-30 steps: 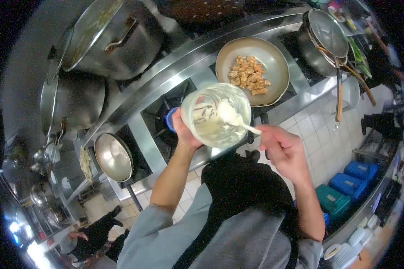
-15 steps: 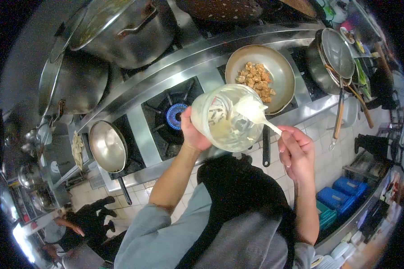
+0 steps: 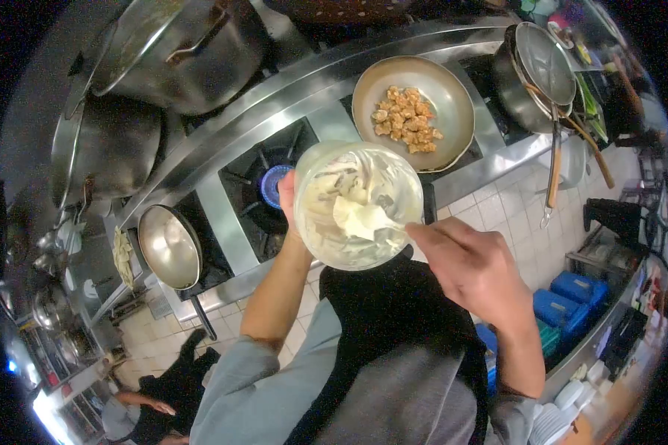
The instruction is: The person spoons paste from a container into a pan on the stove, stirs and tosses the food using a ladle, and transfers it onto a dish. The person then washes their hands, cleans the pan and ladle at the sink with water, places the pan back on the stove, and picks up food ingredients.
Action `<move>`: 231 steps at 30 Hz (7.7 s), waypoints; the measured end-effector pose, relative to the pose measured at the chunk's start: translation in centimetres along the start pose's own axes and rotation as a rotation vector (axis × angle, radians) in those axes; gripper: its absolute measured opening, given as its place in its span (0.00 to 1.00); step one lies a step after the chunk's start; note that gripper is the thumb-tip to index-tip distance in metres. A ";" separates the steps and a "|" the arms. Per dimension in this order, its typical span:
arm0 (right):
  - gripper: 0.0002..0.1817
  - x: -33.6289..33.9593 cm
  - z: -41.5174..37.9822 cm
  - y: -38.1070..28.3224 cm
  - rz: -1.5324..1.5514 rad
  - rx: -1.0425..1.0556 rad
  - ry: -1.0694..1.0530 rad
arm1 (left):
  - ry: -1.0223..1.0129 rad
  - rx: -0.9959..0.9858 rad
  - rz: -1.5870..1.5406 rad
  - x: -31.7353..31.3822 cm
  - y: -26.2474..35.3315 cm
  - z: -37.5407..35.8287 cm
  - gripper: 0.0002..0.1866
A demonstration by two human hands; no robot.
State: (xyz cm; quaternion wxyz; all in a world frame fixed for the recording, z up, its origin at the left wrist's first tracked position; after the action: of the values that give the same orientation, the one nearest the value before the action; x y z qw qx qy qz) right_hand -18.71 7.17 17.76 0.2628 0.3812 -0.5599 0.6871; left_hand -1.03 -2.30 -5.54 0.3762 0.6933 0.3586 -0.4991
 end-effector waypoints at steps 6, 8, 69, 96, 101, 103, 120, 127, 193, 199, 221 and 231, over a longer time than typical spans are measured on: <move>0.16 1.7 -0.4 -0.2 0.034 -0.040 0.095 | 0.011 0.010 0.010 -1.2 -0.1 -0.6 0.38; 0.17 1.4 -0.3 -0.4 0.015 -0.042 0.086 | 0.017 0.012 0.042 -1.0 0.0 -0.8 0.39; 0.04 -1.9 2.2 -2.7 0.277 -0.004 -0.293 | -0.023 -0.023 0.250 -2.8 1.9 -1.4 0.43; 0.06 0.5 1.1 -2.7 0.152 -0.042 -0.016 | 0.007 -0.088 0.298 -3.2 2.5 -1.1 0.43; 0.02 -2.7 1.8 -2.4 0.086 -0.075 0.015 | -0.041 -0.014 0.257 -3.1 1.9 -1.0 0.42; 0.02 -3.0 1.9 -2.2 0.117 -0.084 -0.004 | -0.063 -0.037 0.266 -3.3 2.0 -0.9 0.41; 0.06 -1.9 2.1 -1.5 0.099 -0.065 0.000 | -0.037 -0.070 0.297 -2.6 3.2 -0.6 0.43; 0.05 -3.9 2.0 -2.0 0.312 -0.110 -0.316 | -0.068 -0.111 0.323 -3.3 3.1 -0.9 0.39; 0.11 -5.9 -5.6 7.0 1.212 -0.801 0.066 | 0.081 -0.132 0.167 -5.0 2.7 -6.2 0.35; 0.11 -9.5 -6.0 5.1 1.319 -0.520 -0.198 | 0.136 -0.407 0.117 -3.4 1.3 -18.0 0.34; 0.14 -30.3 -10.8 -31.8 1.148 -0.274 -0.916 | 0.289 -1.032 0.026 8.4 16.1 -57.9 0.38; 0.14 -45.8 -10.4 -50.9 1.135 -0.325 -1.082 | 0.411 -1.176 -0.044 12.5 31.1 -74.8 0.37</move>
State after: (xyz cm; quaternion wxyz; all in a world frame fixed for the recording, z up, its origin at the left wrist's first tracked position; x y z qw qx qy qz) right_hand 45.21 32.24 8.43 -0.3826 0.2757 -0.8112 0.3459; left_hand 60.77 50.74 3.86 0.6081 0.4444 0.6526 -0.0822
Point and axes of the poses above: each hand's wrist, its own z-axis towards the middle knuckle, its own x-axis out of the back of the hand, y = z × x, the point moved 6 cm from there along z, towards the middle knuckle, and after that the axes turned 8 degrees about -x, right-handed, at the moved point
